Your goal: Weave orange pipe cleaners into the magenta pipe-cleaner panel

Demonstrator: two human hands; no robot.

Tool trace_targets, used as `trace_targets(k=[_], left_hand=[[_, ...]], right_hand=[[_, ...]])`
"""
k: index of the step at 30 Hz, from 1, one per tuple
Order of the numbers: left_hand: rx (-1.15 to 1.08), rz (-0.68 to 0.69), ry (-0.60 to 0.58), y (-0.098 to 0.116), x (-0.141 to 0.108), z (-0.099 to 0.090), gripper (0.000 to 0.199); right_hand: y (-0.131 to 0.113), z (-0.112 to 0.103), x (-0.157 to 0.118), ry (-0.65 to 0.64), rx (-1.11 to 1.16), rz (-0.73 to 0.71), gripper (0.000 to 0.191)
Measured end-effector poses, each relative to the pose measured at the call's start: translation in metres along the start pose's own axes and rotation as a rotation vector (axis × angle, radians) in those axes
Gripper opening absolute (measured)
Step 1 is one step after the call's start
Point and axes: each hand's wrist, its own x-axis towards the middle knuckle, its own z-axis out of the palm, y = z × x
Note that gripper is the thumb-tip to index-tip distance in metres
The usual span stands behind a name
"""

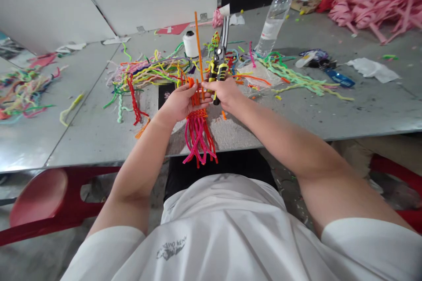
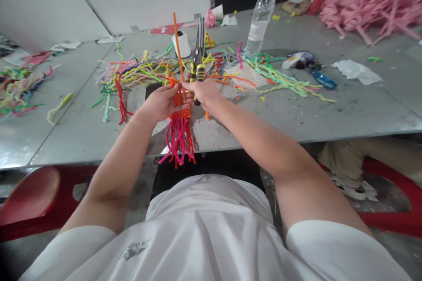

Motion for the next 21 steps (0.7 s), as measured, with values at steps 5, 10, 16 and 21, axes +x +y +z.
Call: trace_targets(k=[5,10,16,21], left_hand=[[0.033,0.029,0.0,0.0,0.0,-0.002,0.022],[0.092,0.064,-0.005,-0.002,0.0,-0.004,0.015],[0.128,0.042,0.005,-0.003,-0.001,-0.003,0.014],[0.147,-0.009,0.023,-0.001,-0.001,-0.006,0.01]], right_hand=[[0.001,0.006,-0.007,-0.016,0.083,0.034,0.022],[0.004,0.006,-0.008,0.016,-0.082,-0.051,0.024],[0.007,-0.001,-0.006,-0.064,-0.393,-0.245,0.022],[0.003,-0.005,-0.002,-0.063,-0.253,-0.13,0.013]])
